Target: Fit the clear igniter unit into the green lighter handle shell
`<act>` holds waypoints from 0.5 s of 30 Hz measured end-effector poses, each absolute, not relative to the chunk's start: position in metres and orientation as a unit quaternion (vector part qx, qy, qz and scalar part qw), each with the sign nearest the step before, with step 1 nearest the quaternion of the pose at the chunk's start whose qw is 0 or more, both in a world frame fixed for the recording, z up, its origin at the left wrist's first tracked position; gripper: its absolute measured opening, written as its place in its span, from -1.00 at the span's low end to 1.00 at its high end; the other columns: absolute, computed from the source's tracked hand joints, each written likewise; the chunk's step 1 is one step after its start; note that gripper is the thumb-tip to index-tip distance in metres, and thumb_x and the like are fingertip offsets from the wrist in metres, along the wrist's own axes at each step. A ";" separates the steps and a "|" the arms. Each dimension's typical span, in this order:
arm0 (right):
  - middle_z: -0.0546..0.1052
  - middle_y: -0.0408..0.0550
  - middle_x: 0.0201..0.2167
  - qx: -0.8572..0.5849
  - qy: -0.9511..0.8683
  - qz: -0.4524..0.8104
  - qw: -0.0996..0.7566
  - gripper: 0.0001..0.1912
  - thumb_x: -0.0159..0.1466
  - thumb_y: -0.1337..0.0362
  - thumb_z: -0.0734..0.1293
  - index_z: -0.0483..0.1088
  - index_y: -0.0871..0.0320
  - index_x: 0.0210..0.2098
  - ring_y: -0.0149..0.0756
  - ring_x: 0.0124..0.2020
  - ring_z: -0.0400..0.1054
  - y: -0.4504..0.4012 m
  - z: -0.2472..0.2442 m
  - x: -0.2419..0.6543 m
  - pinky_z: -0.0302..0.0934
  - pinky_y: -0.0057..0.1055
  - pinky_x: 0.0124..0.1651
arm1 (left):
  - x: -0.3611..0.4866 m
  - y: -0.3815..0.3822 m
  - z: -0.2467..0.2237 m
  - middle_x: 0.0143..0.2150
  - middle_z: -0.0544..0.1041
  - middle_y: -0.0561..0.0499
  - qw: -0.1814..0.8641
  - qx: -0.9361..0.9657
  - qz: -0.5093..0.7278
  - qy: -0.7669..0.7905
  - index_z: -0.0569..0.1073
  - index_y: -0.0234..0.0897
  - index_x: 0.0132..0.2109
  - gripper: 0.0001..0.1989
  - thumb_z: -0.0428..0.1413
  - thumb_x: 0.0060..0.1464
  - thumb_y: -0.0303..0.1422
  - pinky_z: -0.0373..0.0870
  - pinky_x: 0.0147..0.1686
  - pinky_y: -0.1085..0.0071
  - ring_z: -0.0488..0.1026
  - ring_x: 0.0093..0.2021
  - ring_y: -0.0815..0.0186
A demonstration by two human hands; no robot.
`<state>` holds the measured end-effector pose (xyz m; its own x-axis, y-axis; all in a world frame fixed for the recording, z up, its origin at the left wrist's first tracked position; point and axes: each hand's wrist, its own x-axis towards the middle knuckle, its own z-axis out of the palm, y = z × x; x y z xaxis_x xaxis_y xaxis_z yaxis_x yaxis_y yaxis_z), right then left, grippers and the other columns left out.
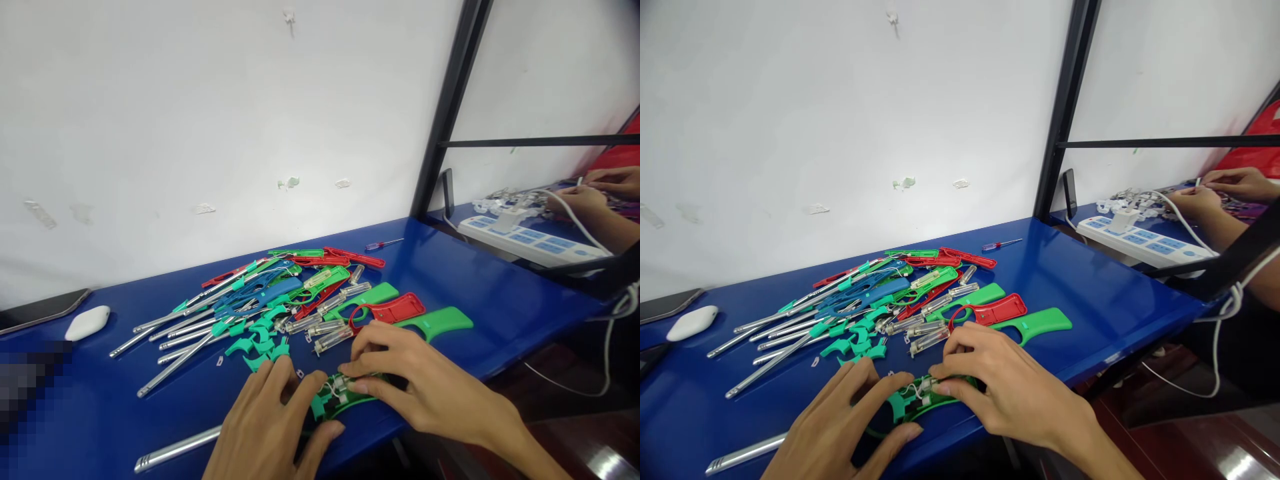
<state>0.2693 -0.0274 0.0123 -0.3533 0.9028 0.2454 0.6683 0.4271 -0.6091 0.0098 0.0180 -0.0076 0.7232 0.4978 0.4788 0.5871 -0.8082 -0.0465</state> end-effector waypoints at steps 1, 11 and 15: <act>0.50 -0.11 -0.08 -0.494 -0.796 0.207 0.282 -0.79 0.50 0.18 0.31 0.61 -0.01 -0.02 -0.31 -0.07 0.42 -0.028 0.013 0.269 0.27 -0.36 0.03 | 0.010 0.018 -0.007 -0.07 0.55 -0.05 0.091 -0.921 -0.230 -0.300 0.43 -0.05 0.17 -0.61 0.25 0.25 -0.16 0.66 -0.19 0.19 0.62 -0.13 0.11; 0.49 -0.13 -0.08 -0.499 -0.789 0.226 0.279 -0.77 0.53 0.18 0.27 0.59 0.00 -0.04 -0.34 -0.06 0.40 -0.028 0.014 0.268 0.23 -0.40 0.06 | 0.007 0.017 -0.009 -0.10 0.54 -0.04 0.053 -0.922 -0.240 -0.298 0.44 -0.11 0.02 -0.73 0.27 0.24 -0.20 0.65 -0.19 0.23 0.61 -0.13 0.14; 0.47 -0.14 -0.11 -0.506 -0.780 0.243 0.275 -0.81 0.50 0.18 0.32 0.58 0.01 -0.04 -0.34 -0.07 0.41 -0.028 0.014 0.268 0.22 -0.42 0.05 | 0.008 0.016 -0.008 -0.07 0.54 -0.06 0.041 -0.920 -0.235 -0.310 0.45 -0.12 0.02 -0.73 0.27 0.25 -0.20 0.65 -0.19 0.24 0.61 -0.11 0.14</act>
